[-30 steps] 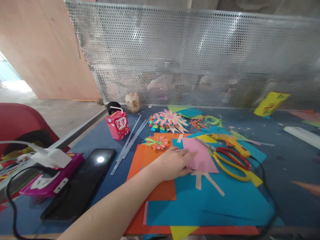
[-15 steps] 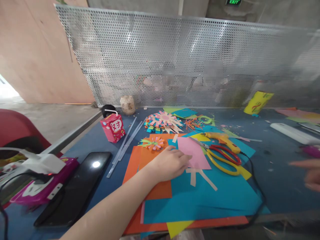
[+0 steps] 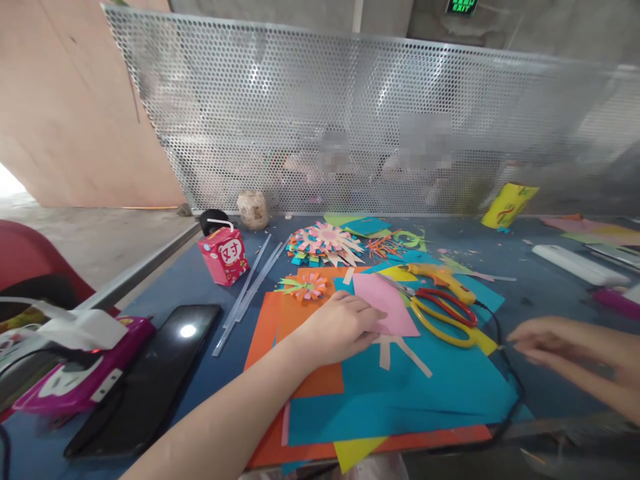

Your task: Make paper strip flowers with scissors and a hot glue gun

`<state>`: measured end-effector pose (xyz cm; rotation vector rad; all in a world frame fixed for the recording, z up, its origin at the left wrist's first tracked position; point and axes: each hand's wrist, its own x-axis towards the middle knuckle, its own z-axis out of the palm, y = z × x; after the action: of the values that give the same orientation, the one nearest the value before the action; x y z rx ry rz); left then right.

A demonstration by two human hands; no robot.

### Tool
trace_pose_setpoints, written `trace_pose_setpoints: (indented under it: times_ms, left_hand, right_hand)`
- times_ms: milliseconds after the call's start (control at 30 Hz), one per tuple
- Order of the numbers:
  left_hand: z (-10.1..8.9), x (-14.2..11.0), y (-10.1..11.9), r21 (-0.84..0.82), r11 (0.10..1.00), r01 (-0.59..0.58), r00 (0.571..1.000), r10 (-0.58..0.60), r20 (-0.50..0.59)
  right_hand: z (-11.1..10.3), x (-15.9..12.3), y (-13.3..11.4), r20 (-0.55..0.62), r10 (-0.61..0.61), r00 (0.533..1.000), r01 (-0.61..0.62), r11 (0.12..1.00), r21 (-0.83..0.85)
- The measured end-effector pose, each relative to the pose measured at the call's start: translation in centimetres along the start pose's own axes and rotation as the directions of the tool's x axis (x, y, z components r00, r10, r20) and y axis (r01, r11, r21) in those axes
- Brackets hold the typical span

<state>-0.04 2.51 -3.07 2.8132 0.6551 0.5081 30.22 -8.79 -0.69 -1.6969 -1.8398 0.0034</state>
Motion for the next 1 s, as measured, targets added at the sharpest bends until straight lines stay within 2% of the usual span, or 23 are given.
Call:
trace_pose_setpoints:
  times_ms: [33, 133, 167, 233, 367, 500, 667, 767, 867, 1000]
  left_hand:
    - [0.0, 0.0, 0.2, -0.057, 0.998, 0.02, 1.0, -0.021, -0.016]
    - [0.2, -0.1, 0.8, -0.268, 0.96, 0.08, 0.994, -0.095, -0.044]
    - [0.2, -0.1, 1.0, -0.35, 0.932, 0.098, 0.992, -0.12, -0.042]
    - [0.2, 0.0, 1.3, -0.515, 0.847, 0.128, 0.984, -0.172, -0.039]
    - [0.1, 0.0, 1.5, -0.735, 0.656, 0.17, 0.957, -0.288, -0.036]
    - [0.5, 0.1, 1.4, -0.873, 0.441, 0.209, 0.962, -0.255, 0.101]
    - [1.0, 0.4, 1.5, -0.976, 0.072, 0.204, 0.943, -0.281, 0.176]
    - [0.6, 0.5, 1.6, -0.969, -0.127, 0.213, 0.907, -0.343, 0.244]
    - [0.1, 0.5, 1.5, -0.937, -0.24, 0.253, 0.869, -0.368, 0.329]
    - [0.2, 0.8, 1.3, -0.883, -0.359, 0.301, 0.845, -0.33, 0.422]
  right_hand:
    - [-0.2, 0.4, -0.8, 0.098, -0.006, 0.995, 0.011, 0.998, -0.058]
    - [-0.1, 1.7, -3.8, 0.186, -0.07, 0.98, 0.084, 0.994, -0.07]
    - [0.2, 2.0, -4.9, 0.242, -0.106, 0.965, 0.124, 0.991, -0.059]
    - [1.1, 2.7, -6.8, 0.279, -0.213, 0.937, 0.223, 0.975, -0.005]
    - [3.1, 3.6, -9.3, 0.245, -0.368, 0.897, 0.356, 0.93, 0.093]
    - [4.6, 4.2, -10.6, 0.207, -0.412, 0.887, 0.4, 0.911, 0.098]
    - [5.6, 4.8, -11.3, 0.131, -0.401, 0.907, 0.394, 0.916, 0.074]
    - [5.7, 5.1, -11.0, 0.133, -0.409, 0.903, 0.403, 0.913, 0.066]
    - [5.7, 5.2, -10.4, 0.136, -0.401, 0.906, 0.4, 0.916, 0.036]
    - [6.0, 5.1, -9.6, 0.115, -0.347, 0.931, 0.353, 0.935, -0.041]
